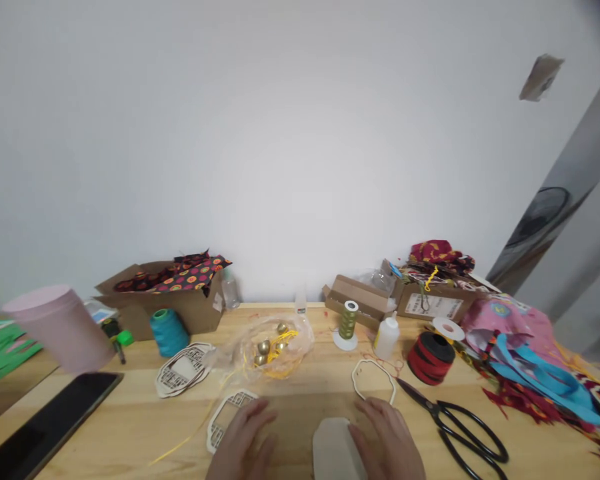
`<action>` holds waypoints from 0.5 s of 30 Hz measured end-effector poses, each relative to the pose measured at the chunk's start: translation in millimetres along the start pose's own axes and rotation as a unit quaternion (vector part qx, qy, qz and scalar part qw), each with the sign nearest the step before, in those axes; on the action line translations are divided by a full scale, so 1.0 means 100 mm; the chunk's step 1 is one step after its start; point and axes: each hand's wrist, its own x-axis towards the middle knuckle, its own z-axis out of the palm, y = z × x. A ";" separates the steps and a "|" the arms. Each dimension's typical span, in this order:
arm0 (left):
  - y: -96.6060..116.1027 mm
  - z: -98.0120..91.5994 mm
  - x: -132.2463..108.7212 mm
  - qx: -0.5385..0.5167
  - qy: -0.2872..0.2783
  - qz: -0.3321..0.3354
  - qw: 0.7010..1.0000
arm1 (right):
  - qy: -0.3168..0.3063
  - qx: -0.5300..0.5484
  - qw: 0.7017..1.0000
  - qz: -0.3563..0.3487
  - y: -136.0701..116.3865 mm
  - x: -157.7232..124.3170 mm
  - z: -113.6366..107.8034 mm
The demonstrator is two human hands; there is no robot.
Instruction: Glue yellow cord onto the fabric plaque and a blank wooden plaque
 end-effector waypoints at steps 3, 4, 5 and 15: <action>0.05 -0.05 0.25 0.049 0.017 -0.007 0.999 | 0.010 0.000 0.998 -0.061 -0.28 0.22 0.03; 0.08 -0.04 0.33 0.066 0.009 0.006 0.998 | 0.011 0.005 0.997 -0.078 -0.39 0.29 0.06; 0.11 -0.03 0.39 0.077 -0.006 0.025 0.997 | 0.011 0.010 0.995 -0.095 -0.48 0.35 0.10; 0.04 -0.25 -0.02 0.069 0.090 0.074 0.991 | 0.072 0.100 0.987 -0.102 -0.36 0.13 0.24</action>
